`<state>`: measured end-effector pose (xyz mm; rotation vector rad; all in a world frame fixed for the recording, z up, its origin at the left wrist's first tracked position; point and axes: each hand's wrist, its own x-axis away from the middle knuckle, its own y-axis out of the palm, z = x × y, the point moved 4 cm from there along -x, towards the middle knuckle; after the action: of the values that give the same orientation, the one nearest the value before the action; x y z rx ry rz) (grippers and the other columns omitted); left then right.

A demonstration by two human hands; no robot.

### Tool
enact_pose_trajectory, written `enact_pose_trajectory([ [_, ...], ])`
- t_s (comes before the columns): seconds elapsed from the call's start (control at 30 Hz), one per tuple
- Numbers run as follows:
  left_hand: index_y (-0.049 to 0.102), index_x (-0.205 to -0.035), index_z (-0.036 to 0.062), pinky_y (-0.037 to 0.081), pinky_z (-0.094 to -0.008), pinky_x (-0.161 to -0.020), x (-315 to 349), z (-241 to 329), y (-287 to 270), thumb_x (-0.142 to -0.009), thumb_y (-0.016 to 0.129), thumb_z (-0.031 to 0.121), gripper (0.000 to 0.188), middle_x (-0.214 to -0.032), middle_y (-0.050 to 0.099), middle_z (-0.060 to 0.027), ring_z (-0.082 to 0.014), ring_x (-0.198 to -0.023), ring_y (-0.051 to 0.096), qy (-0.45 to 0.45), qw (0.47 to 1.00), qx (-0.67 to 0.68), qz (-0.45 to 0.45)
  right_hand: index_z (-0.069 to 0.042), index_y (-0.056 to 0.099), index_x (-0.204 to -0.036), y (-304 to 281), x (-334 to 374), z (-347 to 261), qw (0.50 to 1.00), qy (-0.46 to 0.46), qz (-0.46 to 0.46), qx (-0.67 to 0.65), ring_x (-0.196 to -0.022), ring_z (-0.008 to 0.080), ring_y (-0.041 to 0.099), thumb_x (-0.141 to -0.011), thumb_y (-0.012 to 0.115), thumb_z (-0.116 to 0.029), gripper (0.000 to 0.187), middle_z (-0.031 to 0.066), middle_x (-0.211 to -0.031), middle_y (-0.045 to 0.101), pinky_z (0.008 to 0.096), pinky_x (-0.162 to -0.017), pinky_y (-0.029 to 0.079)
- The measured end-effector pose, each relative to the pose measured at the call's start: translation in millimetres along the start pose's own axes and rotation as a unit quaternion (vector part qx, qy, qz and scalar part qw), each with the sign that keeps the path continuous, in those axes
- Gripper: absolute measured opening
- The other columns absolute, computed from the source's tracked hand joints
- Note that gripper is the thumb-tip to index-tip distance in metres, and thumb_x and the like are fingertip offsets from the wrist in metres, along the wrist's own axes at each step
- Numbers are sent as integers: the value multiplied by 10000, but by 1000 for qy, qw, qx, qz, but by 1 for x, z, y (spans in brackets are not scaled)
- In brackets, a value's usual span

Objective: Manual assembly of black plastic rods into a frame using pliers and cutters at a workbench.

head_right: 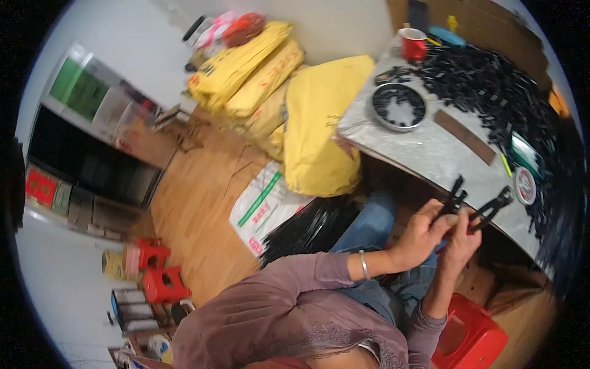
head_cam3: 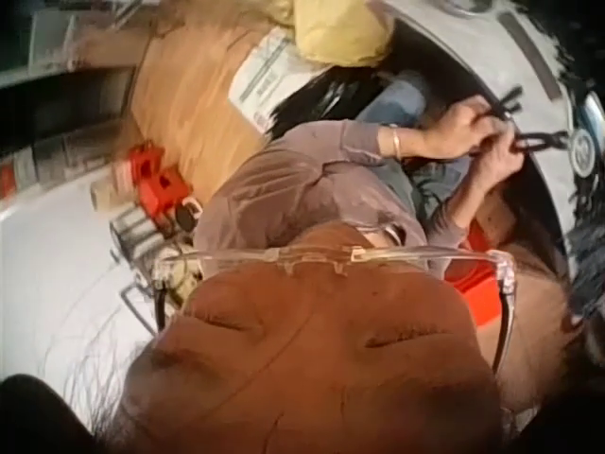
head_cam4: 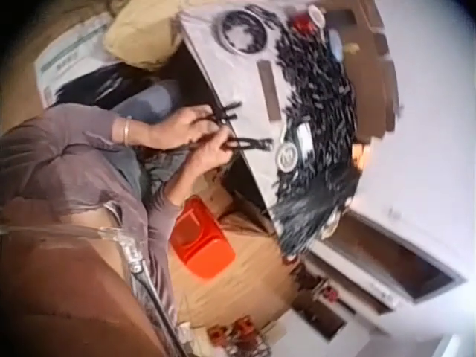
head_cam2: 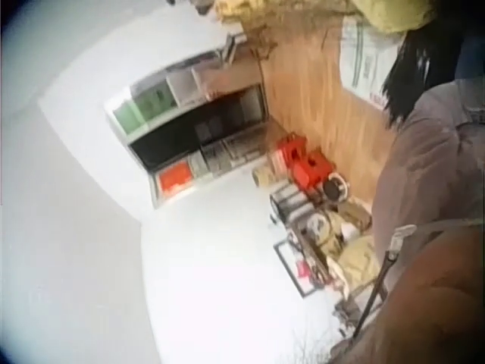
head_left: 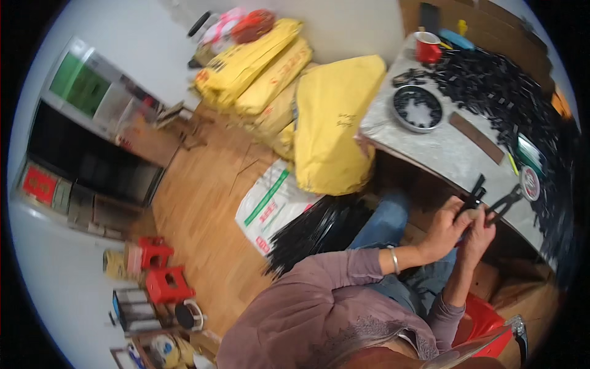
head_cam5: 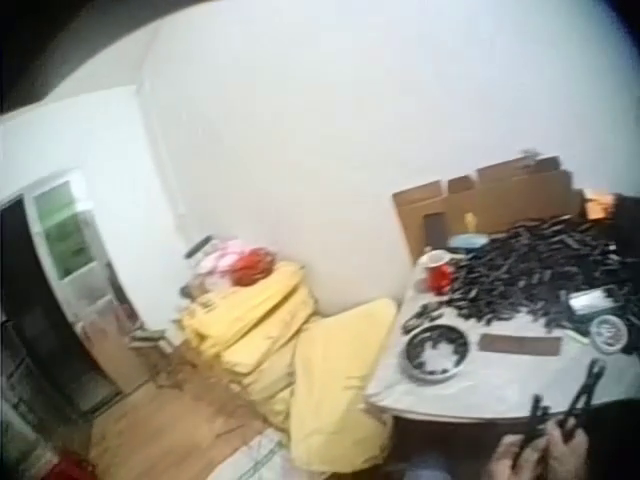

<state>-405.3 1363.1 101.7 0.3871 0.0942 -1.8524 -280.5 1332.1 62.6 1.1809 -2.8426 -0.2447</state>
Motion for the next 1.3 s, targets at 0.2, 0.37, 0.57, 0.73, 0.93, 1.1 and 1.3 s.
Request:
enact_pose_trajectory([
  [0.2, 597, -1015, -21, 421, -353, -696, -3, 10, -20, -950, 519, 371, 404, -858, 502, -129, -257, -782, 518, -11, 1000, 9, 18, 24, 587, -1037, 24, -1, 1, 985, -143, -73, 68, -698, 45, 487, -952, 544, -119, 172, -3, -814, 569, 193, -604, 409],
  [0.37, 602, -1027, -6, 408, -348, -693, -4, 15, -31, -947, 514, 398, 421, -840, 487, -118, -247, -777, 494, 3, 999, 23, 28, 24, 589, -1134, 23, -9, 4, 967, -176, -111, 146, -736, 53, 509, -953, 548, -132, 242, 12, -873, 595, 191, -631, 412],
  [0.57, 585, -953, -15, 368, -265, -520, 0, 10, -34, -963, 506, 385, 409, -774, 428, -33, -98, -624, 443, -5, 999, 37, 24, 20, 599, -1114, 18, -14, 8, 980, -64, -173, 69, -692, 33, 484, -964, 540, -168, 248, -18, -849, 580, 175, -584, 378],
  [0.73, 544, -938, 42, 364, -223, -499, 3, 3, -9, -980, 494, 310, 276, -675, 441, 18, -52, -562, 411, -108, 984, 131, -47, -14, 611, -1048, -10, -19, 1, 990, -24, -108, 83, -635, 8, 449, -966, 532, -178, 200, -61, -745, 532, 169, -521, 332],
  [0.93, 534, -989, 54, 362, -183, -425, 3, -21, -47, -998, 460, 273, 232, -665, 531, 20, -31, -502, 441, -176, 970, 170, 7, -72, 596, -831, 58, 23, -26, 976, 143, -162, -10, -485, 76, 478, -892, 578, -217, 159, -12, -619, 529, 242, -421, 367],
  [1.1, 548, -1142, 36, 371, -175, -473, -4, -5, -28, -983, 477, 342, 352, -730, 522, 24, -30, -570, 440, -158, 976, 147, -32, -35, 588, -905, 46, 32, -33, 968, 109, -203, -95, -532, 103, 535, -921, 579, -240, 206, 10, -626, 532, 235, -449, 434],
  [1.3, 547, -1160, 23, 377, -182, -476, -3, -4, -23, -971, 477, 400, 427, -723, 513, 21, -34, -566, 442, -159, 980, 115, -33, -41, 590, -914, 38, 33, -37, 974, 93, -203, -50, -536, 92, 520, -920, 579, -248, 208, 5, -639, 532, 224, -456, 420],
])
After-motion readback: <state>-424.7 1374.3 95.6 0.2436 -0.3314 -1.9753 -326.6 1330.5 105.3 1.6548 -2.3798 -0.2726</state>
